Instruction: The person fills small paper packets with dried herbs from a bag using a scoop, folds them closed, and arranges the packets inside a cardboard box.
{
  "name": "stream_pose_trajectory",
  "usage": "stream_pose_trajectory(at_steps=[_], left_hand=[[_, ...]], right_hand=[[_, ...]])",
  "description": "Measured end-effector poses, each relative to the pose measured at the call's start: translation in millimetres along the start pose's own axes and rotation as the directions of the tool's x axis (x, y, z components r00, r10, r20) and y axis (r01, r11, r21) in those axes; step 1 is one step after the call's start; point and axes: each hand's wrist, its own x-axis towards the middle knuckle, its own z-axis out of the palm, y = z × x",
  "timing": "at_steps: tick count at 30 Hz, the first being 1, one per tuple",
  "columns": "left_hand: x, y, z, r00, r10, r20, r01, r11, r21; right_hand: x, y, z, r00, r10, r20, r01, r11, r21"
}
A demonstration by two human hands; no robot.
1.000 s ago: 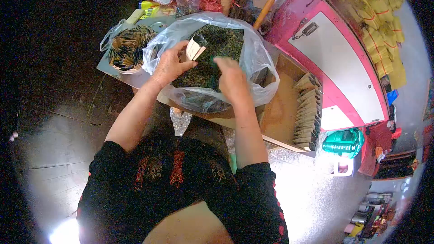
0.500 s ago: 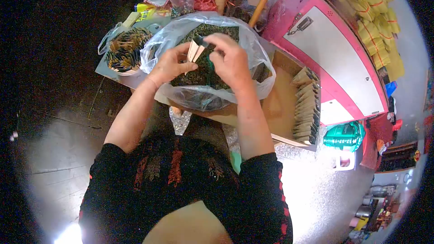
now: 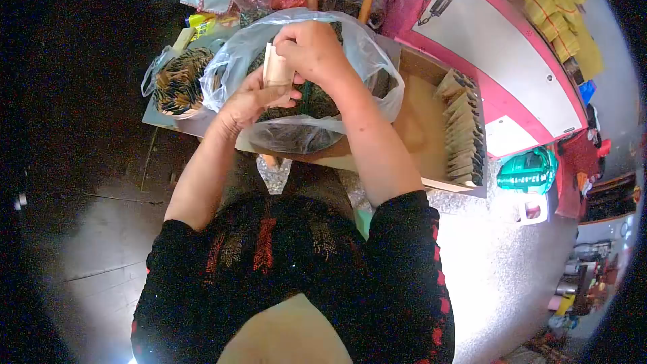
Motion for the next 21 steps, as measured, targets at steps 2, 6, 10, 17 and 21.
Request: stream_pose_trajectory(at_steps=[2,6,10,17,21], left_hand=[[-2,1,0,1.0,-0.007,-0.012,0.006,0.999,-0.054],[-6,6,5,0.999,-0.029,-0.02,0.025,0.985,-0.172],[9,-15,1,0.982,-0.024,-0.185,0.002,0.993,-0.122],[-2,1,26,0.971,0.241,0.007,-0.238,0.956,0.171],[-11,2,14,0.978,0.204,-0.047,-0.193,0.966,0.169]], right_hand=[[0,2,2,0.999,-0.032,0.002,0.032,0.999,-0.014],[-2,0,5,1.0,0.011,0.023,-0.008,0.995,-0.103],[-7,2,8,0.999,-0.05,0.02,0.053,0.972,-0.227],[-61,-16,-65,0.883,-0.366,-0.295,0.243,0.892,-0.382],[-96,15,-161,0.79,-0.305,-0.532,-0.082,0.807,-0.585]])
